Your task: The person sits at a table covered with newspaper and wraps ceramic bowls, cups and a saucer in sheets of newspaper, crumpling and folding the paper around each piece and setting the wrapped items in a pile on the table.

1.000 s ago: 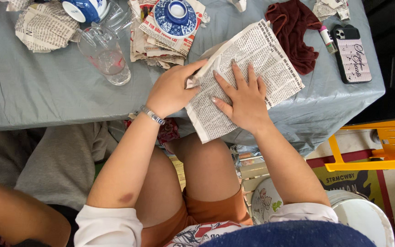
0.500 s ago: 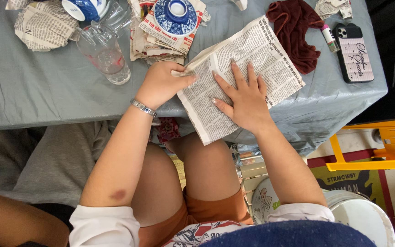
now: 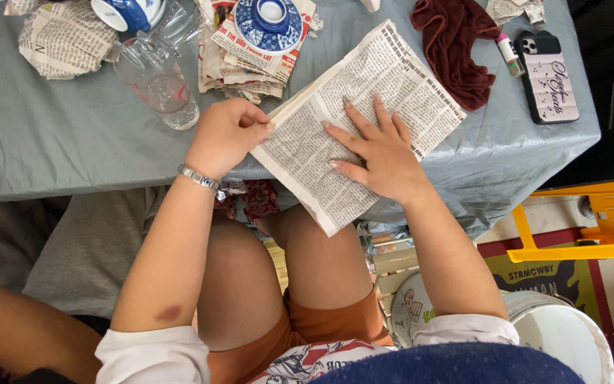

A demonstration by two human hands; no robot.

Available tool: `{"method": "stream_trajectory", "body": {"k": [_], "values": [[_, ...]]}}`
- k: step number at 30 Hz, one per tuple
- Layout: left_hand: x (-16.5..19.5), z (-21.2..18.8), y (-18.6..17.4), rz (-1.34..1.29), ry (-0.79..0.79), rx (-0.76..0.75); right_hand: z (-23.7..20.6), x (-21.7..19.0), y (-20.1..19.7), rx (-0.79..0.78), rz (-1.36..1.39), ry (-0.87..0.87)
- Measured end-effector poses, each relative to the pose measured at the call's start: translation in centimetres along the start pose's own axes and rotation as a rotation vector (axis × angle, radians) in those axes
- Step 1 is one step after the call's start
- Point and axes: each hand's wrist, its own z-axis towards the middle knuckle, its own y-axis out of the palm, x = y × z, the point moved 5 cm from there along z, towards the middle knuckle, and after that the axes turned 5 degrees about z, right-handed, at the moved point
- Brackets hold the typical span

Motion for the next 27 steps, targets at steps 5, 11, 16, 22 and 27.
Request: {"method": "stream_trajectory", "body": {"k": [5, 11, 16, 22, 27], "values": [[0.6, -2.3, 0.1, 0.133, -0.051, 0.049, -1.0, 1.3, 0.3, 0.085, 0.095, 0.025], [2.0, -3.6, 0.0, 0.322, 0.038, 0.062, -6.0, 1.7, 0.8, 0.257, 0.016, -0.244], [2.9, -3.6, 0.0, 0.334, 0.062, 0.088, -9.0, -0.3, 2.8, 0.369, -0.209, -0.398], [2.5, -5.5, 0.0, 0.192, -0.074, 0.008, -8.9, 0.3, 2.7, 0.56, -0.03, -0.174], [1.7, -9.9, 0.1, -0.157, -0.111, -0.064, -8.8, 2.1, 1.5, 0.505, 0.243, 0.01]]}}
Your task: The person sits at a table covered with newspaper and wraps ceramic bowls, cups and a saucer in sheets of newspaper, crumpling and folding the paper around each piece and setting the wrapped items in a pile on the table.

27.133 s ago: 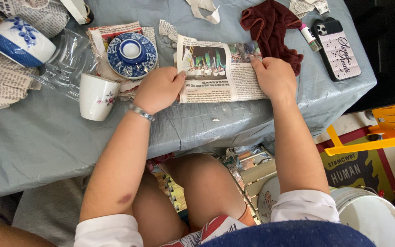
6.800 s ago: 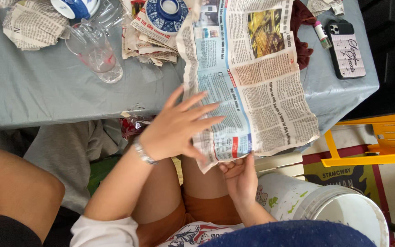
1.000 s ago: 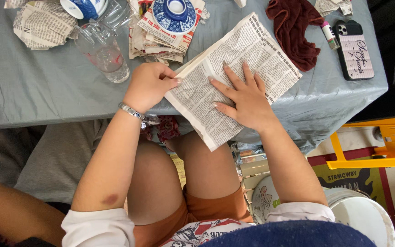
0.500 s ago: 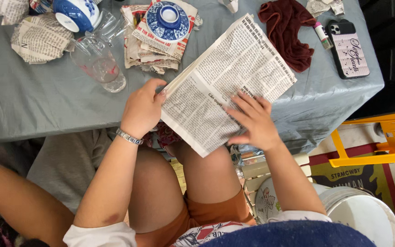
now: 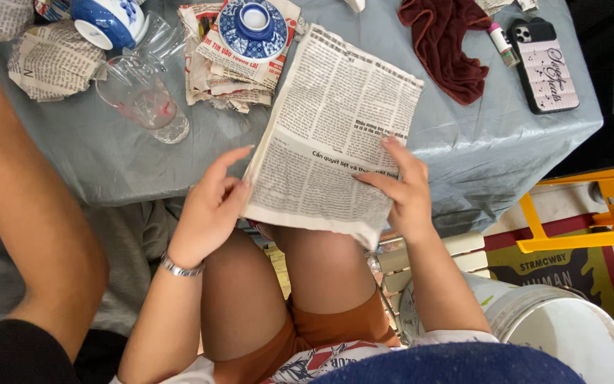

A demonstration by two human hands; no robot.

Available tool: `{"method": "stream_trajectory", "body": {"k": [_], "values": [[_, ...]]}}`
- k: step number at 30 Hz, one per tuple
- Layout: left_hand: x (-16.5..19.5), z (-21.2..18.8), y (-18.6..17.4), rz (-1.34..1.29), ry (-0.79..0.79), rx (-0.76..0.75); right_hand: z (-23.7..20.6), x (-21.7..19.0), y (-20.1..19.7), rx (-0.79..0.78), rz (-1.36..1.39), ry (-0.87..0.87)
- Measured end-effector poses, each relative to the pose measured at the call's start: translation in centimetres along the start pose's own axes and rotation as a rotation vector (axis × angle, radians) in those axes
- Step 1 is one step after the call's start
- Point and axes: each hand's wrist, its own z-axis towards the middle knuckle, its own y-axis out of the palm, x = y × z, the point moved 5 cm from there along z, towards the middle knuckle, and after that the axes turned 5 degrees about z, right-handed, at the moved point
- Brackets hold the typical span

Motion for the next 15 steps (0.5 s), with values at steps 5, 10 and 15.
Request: {"method": "stream_trajectory", "body": {"k": [5, 10, 15], "values": [[3.4, -1.8, -1.9, 0.296, 0.566, 0.014, 1.4, 0.2, -1.3, -0.2, 0.476, 0.0], [6.2, -1.2, 0.7, 0.814, 0.917, 0.158, 2.5, -0.2, -2.0, -0.305, 0.491, -0.017], [4.5, 2.5, 3.3, 0.789, 0.858, -0.16, 2.8, 0.0, -3.0, -0.251, 0.267, -0.061]]}}
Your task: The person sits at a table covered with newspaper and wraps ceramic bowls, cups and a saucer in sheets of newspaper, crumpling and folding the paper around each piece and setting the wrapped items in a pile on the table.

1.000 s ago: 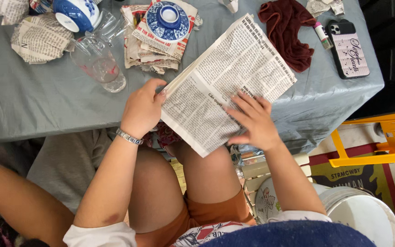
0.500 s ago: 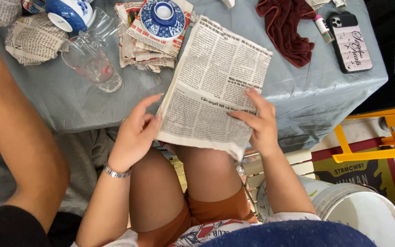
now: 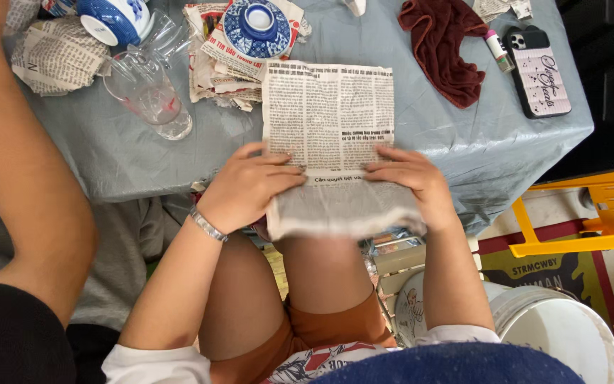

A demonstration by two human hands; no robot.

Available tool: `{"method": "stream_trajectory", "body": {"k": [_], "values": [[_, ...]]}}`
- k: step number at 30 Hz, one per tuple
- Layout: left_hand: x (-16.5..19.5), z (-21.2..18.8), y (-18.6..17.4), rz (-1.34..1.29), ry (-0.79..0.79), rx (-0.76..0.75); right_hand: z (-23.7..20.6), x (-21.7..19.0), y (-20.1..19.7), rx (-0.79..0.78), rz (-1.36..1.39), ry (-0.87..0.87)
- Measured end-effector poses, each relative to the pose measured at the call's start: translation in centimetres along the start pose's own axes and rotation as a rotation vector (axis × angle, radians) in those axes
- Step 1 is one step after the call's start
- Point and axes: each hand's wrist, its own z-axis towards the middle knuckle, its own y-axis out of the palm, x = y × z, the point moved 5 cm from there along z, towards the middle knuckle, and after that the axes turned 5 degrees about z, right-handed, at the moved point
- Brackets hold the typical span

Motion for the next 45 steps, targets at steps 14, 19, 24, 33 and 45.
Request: {"method": "stream_trajectory", "body": {"k": [14, 19, 24, 33, 45], "values": [[-4.0, 2.3, 3.3, -0.141, -0.722, 0.335, -1.0, 4.5, -0.4, 0.554, -0.206, 0.661], [-2.7, 3.7, 3.8, 0.098, -0.663, 0.375, -1.6, 4.6, 0.8, 0.674, -0.176, 0.661], [-2.5, 3.8, 3.4, -0.044, -0.569, 0.427, -1.9, 3.6, 1.4, 0.678, -0.416, 0.462], [-3.2, 5.7, 5.7, 0.296, -0.746, 0.146, -1.7, 3.4, 1.5, 0.673, -0.581, 0.448], [0.3, 5.5, 4.4, 0.57, -0.68, 0.291, -7.3, 8.7, 4.3, 0.7, 0.7, 0.701]]}}
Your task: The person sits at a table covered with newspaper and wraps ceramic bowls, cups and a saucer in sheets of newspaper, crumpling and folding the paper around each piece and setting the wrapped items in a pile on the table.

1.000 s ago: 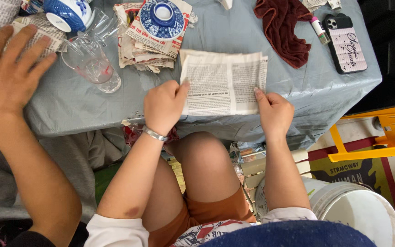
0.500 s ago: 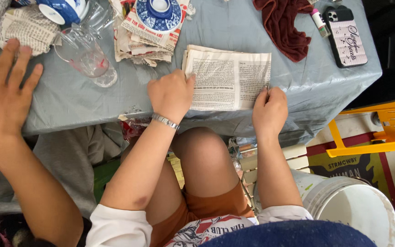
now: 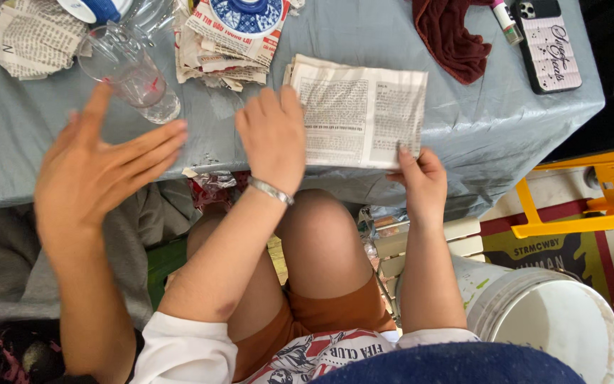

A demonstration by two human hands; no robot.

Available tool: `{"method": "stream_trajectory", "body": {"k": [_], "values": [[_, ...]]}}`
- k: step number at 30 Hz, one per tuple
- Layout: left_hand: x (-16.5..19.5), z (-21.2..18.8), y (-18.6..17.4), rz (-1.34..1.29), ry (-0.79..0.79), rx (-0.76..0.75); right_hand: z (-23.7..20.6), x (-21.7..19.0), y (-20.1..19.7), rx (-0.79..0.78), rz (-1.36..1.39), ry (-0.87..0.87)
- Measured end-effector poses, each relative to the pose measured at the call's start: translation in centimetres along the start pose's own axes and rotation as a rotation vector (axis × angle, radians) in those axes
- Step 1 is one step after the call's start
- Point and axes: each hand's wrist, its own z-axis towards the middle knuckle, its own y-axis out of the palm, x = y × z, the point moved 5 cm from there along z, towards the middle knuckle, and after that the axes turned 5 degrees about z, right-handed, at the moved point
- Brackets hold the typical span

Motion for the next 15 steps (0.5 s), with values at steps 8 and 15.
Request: {"method": "stream_trajectory", "body": {"k": [8, 15], "values": [[5.0, -3.3, -1.4, -0.329, 0.49, -0.108, -2.6, 0.4, 3.5, -0.051, 0.323, 0.105], [2.0, -3.2, 2.0, -0.252, 0.465, -0.134, -5.1, -2.6, 5.3, -0.032, 0.063, 0.01]]}}
